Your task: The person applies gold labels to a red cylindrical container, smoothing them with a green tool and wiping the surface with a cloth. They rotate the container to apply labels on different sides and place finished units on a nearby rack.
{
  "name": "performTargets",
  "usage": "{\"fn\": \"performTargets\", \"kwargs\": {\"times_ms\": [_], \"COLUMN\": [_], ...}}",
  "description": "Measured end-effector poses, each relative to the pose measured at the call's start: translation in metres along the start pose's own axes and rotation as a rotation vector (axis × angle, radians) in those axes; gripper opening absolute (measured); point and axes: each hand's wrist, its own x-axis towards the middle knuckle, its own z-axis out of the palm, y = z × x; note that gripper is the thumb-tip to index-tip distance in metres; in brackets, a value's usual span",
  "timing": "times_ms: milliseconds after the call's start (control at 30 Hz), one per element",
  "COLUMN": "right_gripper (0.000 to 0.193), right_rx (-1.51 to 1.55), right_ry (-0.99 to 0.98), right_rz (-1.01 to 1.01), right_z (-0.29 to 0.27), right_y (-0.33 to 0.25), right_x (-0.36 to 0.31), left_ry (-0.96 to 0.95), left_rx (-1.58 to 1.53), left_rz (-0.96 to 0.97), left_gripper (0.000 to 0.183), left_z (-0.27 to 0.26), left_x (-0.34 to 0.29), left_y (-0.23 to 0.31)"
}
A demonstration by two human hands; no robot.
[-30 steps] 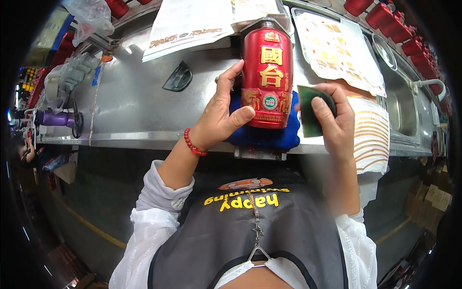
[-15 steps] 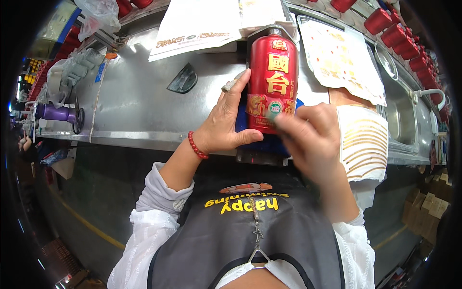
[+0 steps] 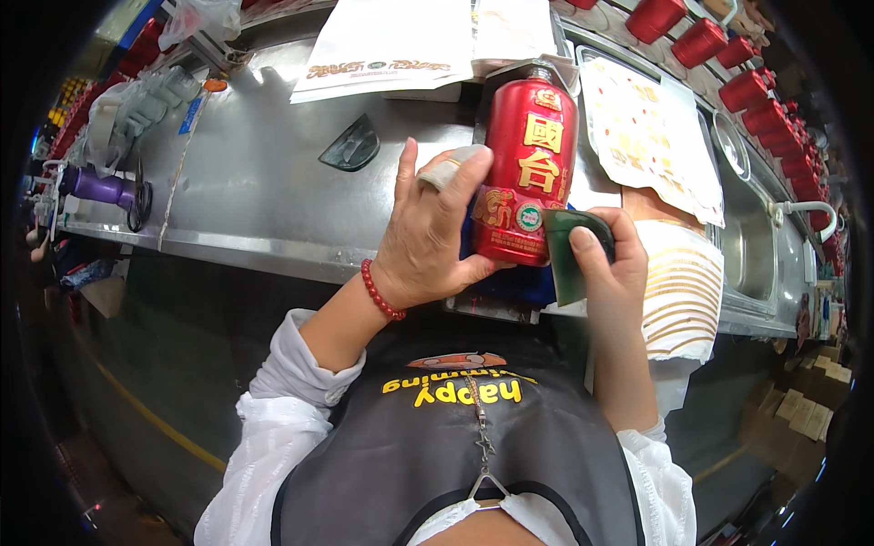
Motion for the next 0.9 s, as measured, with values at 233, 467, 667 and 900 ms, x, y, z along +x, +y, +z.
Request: {"fn": "performTargets", "kwargs": {"times_ms": [233, 467, 667, 900], "right_gripper": [0.020, 0.021, 0.022, 0.023], "right_rx": [0.065, -0.014, -0.029, -0.051], "right_ry": [0.000, 0.011, 0.015, 0.018], "right_rz": [-0.004, -0.005, -0.029, -0.052], "right_z": [0.006, 0.006, 0.007, 0.006], "right_y": [0.006, 0.009, 0.011, 0.012], "right_x": [-0.001, -0.001, 0.001, 0.001], "left_ry": [0.017, 0.083, -0.014, -0.077], "left_rx": [0.402, 0.137, 0.184, 0.149], "left_rz": [0.301, -0.120, -0.154, -0.162], "left_gripper": [0.044, 0.084, 0.080, 0.083], "left_z": [0.012, 0.022, 0.016, 0.014], "left_x": [-0.001, -0.021, -0.027, -0.026], "left_y": [0.026, 0.022, 0.019, 0.020]}}
